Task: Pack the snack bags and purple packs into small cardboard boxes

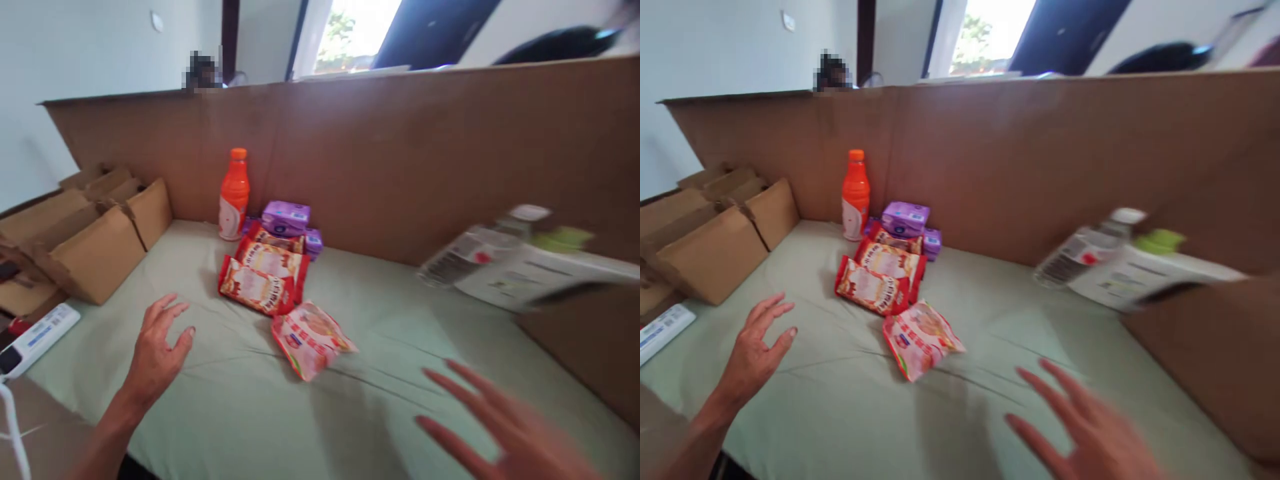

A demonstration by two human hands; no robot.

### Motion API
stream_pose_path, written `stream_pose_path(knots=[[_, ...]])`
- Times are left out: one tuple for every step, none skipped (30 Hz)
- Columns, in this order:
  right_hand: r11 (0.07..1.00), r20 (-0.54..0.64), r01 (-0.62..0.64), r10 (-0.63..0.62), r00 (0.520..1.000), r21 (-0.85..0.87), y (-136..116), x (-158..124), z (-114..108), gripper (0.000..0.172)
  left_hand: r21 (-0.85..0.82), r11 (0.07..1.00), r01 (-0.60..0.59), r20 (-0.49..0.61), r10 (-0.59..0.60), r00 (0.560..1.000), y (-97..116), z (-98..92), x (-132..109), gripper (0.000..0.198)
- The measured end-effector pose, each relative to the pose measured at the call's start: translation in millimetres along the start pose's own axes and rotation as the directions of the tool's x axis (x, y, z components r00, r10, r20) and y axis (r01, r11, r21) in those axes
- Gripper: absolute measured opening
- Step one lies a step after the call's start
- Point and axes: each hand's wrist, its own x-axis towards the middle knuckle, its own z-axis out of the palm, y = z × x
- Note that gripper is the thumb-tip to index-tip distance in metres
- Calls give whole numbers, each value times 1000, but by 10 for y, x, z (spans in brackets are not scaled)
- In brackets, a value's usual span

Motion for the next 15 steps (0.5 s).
stream_pose_path(knots=[[997, 45, 77, -78, 996, 15, -185, 110, 265, 58, 61, 998, 17, -85, -12, 996, -112, -91, 50, 31], [990, 87, 136, -138, 987, 29, -368, 214, 506, 61, 121, 992, 33, -166, -12, 986, -223, -198, 111, 31], [984, 122, 175, -178, 976, 38, -541, 305, 716, 63, 178, 983, 50, -242, -6, 970, -330, -323, 183, 32], [982, 137, 187, -190, 972, 37, -696, 379, 891, 64, 228, 971, 70, -312, 5, 950, -430, -462, 264, 34], [983, 131, 181, -182, 974, 19, -828, 433, 1029, 65, 274, 958, 86, -351, 16, 936, -521, -611, 353, 36], [986, 121, 168, -166, 979, -10, -932, 466, 1131, 66, 316, 943, 102, -360, 20, 933, -604, -762, 449, 41], [987, 106, 152, -146, 984, -46, -1010, 481, 1200, 67, 353, 928, 119, -363, 18, 932, -678, -905, 549, 45], [988, 88, 135, -128, 988, -80, -1066, 480, 1239, 68, 389, 911, 139, -330, -3, 944, -746, -1032, 654, 50], [987, 76, 122, -114, 991, -106, -1105, 471, 1254, 68, 416, 892, 177, -312, -43, 949, -809, -1134, 759, 55], [986, 70, 115, -107, 992, -122, -1131, 458, 1250, 67, 433, 872, 228, -315, -91, 945, -869, -1206, 862, 60], [985, 71, 114, -106, 992, -128, -1150, 448, 1233, 66, 433, 857, 278, -293, -158, 943, -928, -1249, 956, 63], [986, 74, 113, -104, 992, -127, -1162, 442, 1210, 64, 422, 847, 324, -287, -214, 934, -985, -1265, 1035, 64], [986, 76, 112, -103, 992, -121, -1167, 444, 1182, 62, 405, 841, 359, -270, -265, 926, -1040, -1263, 1092, 62], [987, 81, 114, -105, 991, -113, -1160, 450, 1152, 60, 387, 844, 372, -234, -300, 925, -1095, -1253, 1120, 59], [988, 86, 116, -108, 990, -106, -1140, 458, 1120, 59, 370, 851, 372, -218, -309, 926, -1150, -1242, 1115, 54]])
